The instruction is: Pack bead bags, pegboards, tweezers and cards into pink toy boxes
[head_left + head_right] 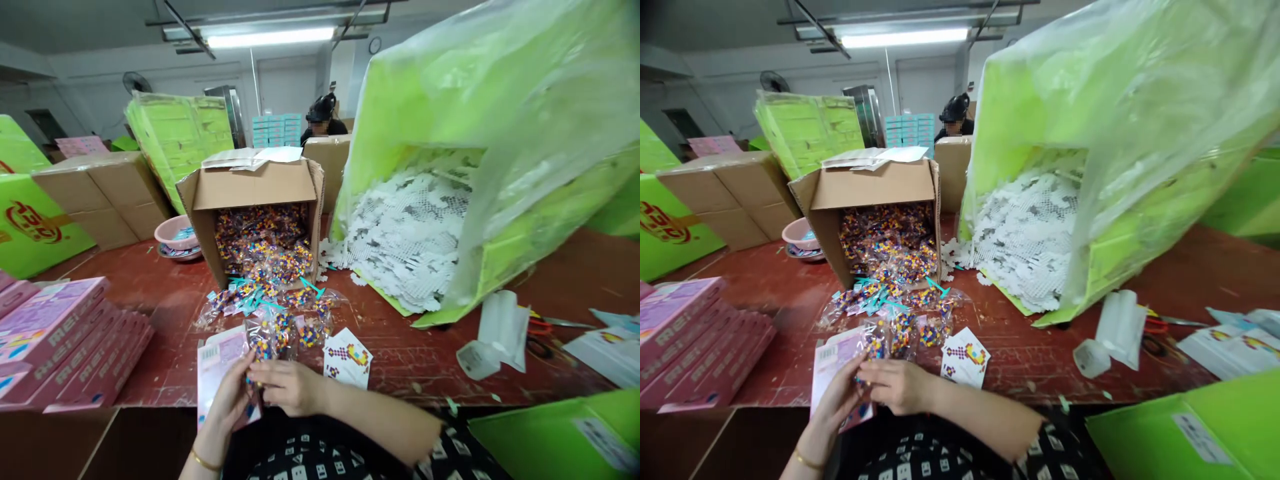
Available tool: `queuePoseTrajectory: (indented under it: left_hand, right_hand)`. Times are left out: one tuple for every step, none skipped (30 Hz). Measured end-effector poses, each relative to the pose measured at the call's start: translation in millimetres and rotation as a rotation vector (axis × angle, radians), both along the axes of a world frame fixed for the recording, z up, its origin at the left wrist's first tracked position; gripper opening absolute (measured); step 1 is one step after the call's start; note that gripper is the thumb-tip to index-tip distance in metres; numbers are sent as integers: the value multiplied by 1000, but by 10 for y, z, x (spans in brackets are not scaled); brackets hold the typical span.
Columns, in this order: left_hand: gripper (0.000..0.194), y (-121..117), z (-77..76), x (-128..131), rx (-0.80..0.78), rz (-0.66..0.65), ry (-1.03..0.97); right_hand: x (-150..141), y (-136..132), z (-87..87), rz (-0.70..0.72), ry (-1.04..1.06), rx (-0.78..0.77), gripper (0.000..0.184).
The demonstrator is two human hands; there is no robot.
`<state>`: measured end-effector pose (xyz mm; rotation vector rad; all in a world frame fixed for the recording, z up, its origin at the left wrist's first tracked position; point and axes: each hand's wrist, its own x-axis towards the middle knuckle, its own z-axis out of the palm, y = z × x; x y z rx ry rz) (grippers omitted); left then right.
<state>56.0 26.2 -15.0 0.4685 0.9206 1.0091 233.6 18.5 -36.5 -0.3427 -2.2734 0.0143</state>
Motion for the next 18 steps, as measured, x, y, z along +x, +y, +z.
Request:
queuePoseTrajectory:
  left_hand:
    - [24, -41, -49, 94, 2, -23, 13]
    - [27, -77, -99, 183, 22, -46, 11]
    - [30, -107, -145, 263, 53, -67, 5]
    - [35, -131, -182, 334, 87, -80, 10]
    - [41, -149, -209, 393, 112, -88, 19]
    - [46, -162, -227, 443, 123, -91, 26]
    - [50, -171, -236, 486, 118, -97, 27]
    - [52, -178, -240, 523, 96, -106, 28]
    - [53, -184, -242, 556, 69, -116, 29]
    - [52, -190, -246, 584, 46, -121, 33]
    - [51, -195, -254, 608, 35, -123, 37]
    - [49, -201, -267, 627, 39, -123, 37]
    - [45, -205, -284, 640, 50, -126, 38]
    - [43, -210, -304, 647, 61, -128, 38]
    - [41, -213, -325, 647, 67, -127, 37]
    - [40, -214, -342, 642, 64, -125, 36]
    - [40, -216, -354, 633, 53, -126, 38]
    - [40, -217, -357, 621, 38, -123, 45]
  right_hand:
    - [144, -128, -46, -82, 53, -75, 15]
    - [316, -224, -91, -225, 120, -165, 20]
    - [510, -289, -136, -428, 189, -264, 26]
    - [716, -327, -182, -680, 246, -372, 36]
    - [919, -344, -229, -944, 283, -490, 47]
    - [1109, -347, -277, -1182, 292, -611, 57]
    - [1275, -341, -326, -1359, 276, -726, 64]
    - [1409, -331, -373, -1458, 251, -826, 64]
    - [1509, -322, -416, -1483, 231, -899, 58]
    - [1576, -313, -453, -1457, 232, -941, 46]
    - [1616, -306, -482, -1408, 256, -960, 33]
    - [1636, -299, -501, -1365, 294, -968, 21]
    - [1643, -291, -511, -1340, 331, -969, 14]
    - [1645, -281, -512, -1337, 358, -962, 12]
    - [1648, -270, -504, -1348, 366, -947, 14]
    - [1653, -257, -488, -1361, 357, -928, 17]
    - [1663, -244, -465, -1367, 337, -910, 20]
    - [1675, -232, -433, -1364, 316, -894, 22]
